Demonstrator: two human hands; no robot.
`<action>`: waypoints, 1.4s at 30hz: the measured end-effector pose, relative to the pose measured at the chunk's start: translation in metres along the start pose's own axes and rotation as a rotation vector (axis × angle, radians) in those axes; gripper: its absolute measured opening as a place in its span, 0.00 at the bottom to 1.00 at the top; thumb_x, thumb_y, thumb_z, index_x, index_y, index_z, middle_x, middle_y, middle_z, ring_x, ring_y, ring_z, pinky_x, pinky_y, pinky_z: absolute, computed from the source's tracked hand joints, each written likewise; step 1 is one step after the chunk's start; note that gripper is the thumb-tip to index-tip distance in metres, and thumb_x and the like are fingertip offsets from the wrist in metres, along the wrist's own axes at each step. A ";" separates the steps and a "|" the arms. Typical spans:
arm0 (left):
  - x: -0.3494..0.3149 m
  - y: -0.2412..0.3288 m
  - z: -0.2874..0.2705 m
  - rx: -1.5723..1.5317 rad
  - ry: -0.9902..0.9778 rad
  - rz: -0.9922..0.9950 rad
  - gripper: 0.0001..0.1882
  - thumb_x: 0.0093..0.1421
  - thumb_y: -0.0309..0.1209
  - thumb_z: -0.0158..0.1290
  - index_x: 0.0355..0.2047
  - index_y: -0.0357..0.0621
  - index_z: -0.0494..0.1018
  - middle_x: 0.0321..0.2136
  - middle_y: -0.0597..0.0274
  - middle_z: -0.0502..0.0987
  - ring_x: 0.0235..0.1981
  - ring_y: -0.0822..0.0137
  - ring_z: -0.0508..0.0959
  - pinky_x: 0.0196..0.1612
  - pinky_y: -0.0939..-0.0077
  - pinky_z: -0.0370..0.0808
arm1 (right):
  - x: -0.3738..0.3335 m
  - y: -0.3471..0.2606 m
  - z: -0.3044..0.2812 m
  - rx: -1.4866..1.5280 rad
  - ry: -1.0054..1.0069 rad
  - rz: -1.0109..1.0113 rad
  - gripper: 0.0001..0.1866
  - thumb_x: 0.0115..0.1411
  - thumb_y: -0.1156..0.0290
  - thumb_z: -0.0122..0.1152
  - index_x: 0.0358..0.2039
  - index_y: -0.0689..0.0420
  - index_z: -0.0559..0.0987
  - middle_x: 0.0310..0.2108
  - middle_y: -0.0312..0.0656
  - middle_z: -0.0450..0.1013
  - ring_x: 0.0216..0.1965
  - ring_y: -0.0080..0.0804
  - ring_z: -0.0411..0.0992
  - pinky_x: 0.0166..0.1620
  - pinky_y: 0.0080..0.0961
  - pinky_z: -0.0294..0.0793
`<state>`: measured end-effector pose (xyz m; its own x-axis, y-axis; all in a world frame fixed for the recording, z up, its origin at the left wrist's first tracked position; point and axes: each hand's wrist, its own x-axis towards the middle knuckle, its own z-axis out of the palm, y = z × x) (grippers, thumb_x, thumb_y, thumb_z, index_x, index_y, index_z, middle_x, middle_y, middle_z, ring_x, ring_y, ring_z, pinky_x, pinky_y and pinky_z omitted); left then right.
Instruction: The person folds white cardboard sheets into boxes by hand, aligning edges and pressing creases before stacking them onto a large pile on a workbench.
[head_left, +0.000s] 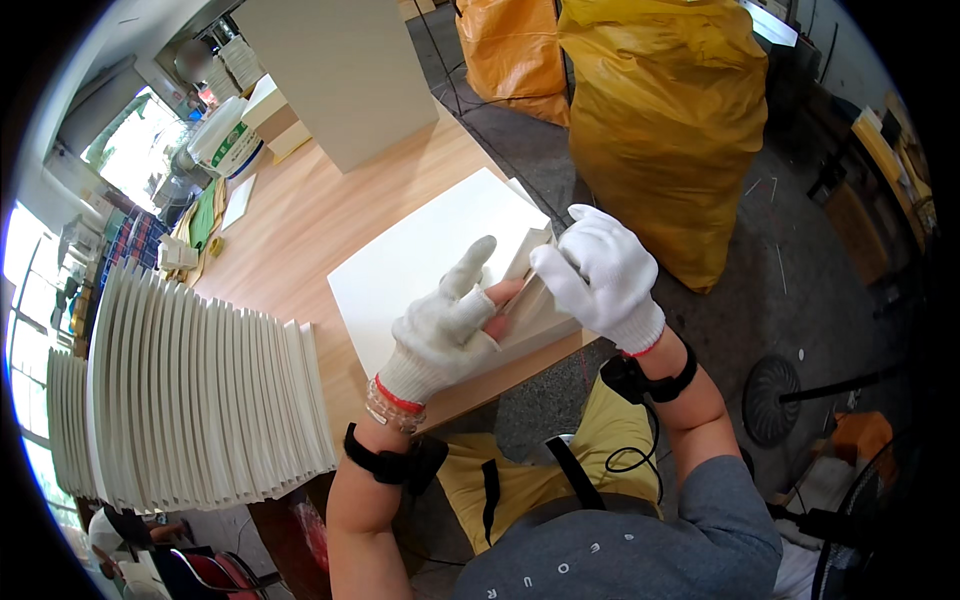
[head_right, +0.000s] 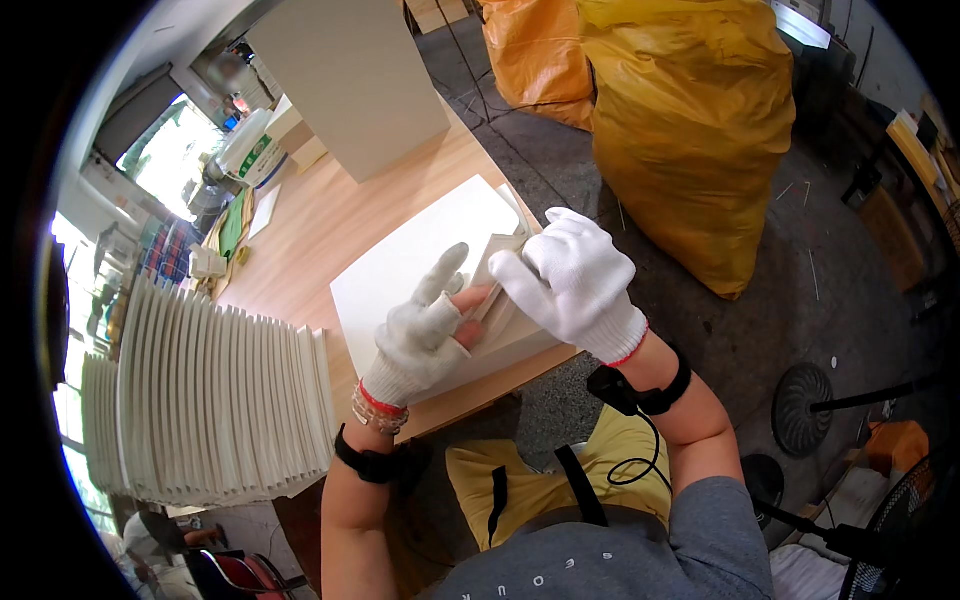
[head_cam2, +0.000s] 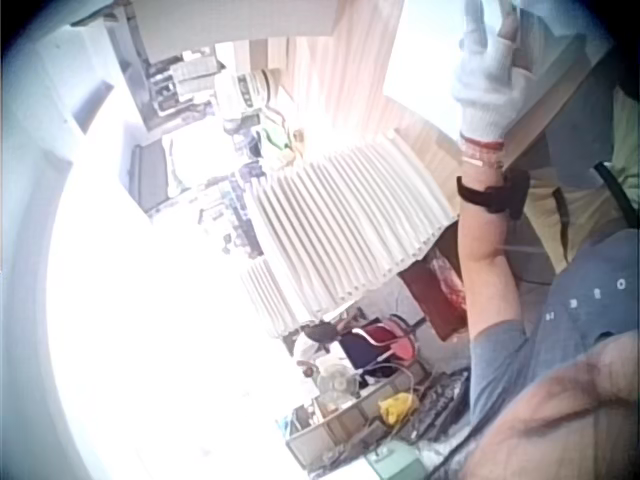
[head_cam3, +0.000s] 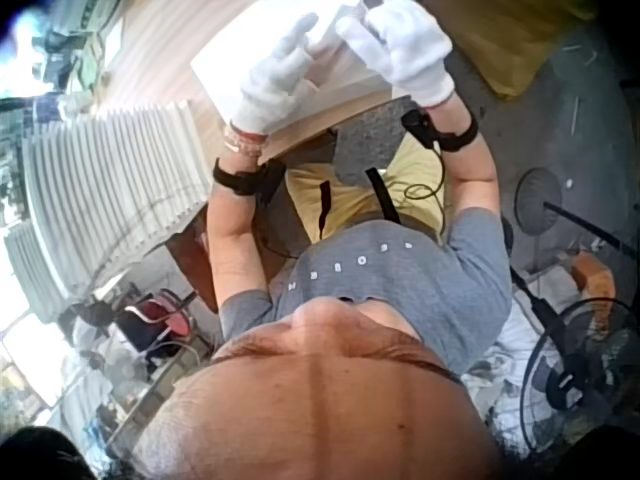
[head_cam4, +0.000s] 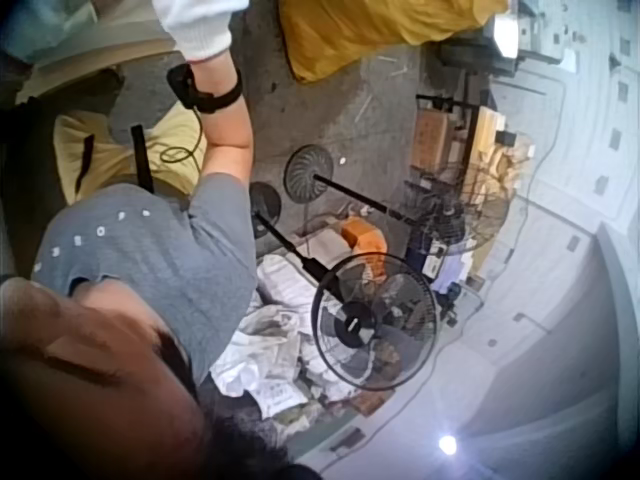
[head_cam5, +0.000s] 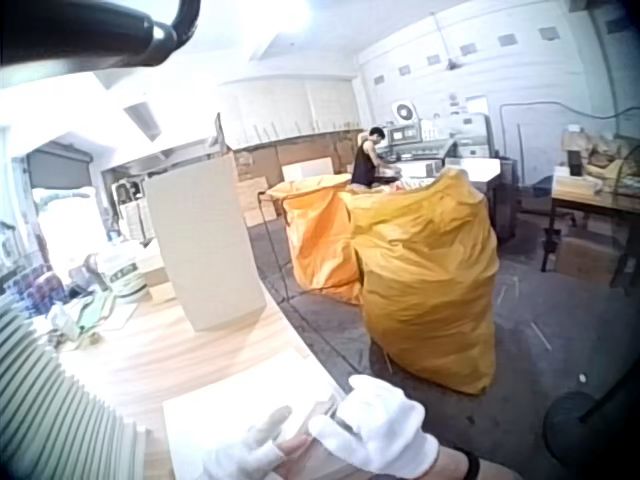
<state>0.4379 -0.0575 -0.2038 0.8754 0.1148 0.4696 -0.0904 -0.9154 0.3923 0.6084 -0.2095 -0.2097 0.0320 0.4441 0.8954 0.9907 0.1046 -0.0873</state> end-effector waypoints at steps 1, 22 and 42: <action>0.000 0.001 0.000 0.030 -0.002 0.008 0.19 0.53 0.28 0.63 0.47 0.54 0.81 0.60 0.49 0.73 0.42 0.55 0.84 0.39 0.69 0.83 | 0.000 0.000 0.000 0.024 0.002 0.033 0.02 0.55 0.75 0.65 0.29 0.57 0.83 0.17 0.38 0.68 0.23 0.38 0.72 0.46 0.43 0.79; 0.002 0.002 -0.001 -0.084 -0.037 -0.080 0.17 0.49 0.29 0.70 0.41 0.48 0.82 0.59 0.49 0.74 0.40 0.55 0.85 0.41 0.71 0.83 | -0.009 0.007 0.006 0.056 0.041 0.010 0.06 0.55 0.77 0.64 0.35 0.57 0.83 0.18 0.36 0.66 0.21 0.34 0.70 0.45 0.42 0.81; -0.043 -0.043 -0.015 0.151 0.308 -0.326 0.40 0.54 0.27 0.66 0.65 0.33 0.62 0.60 0.41 0.70 0.52 0.53 0.79 0.52 0.70 0.78 | -0.049 0.060 0.024 1.191 -0.441 0.905 0.21 0.69 0.62 0.58 0.54 0.66 0.74 0.44 0.38 0.77 0.44 0.23 0.73 0.51 0.23 0.72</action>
<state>0.3967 -0.0176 -0.2292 0.6630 0.4937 0.5627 0.2561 -0.8560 0.4492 0.6635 -0.2031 -0.2692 0.2868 0.9410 0.1799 -0.0158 0.1924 -0.9812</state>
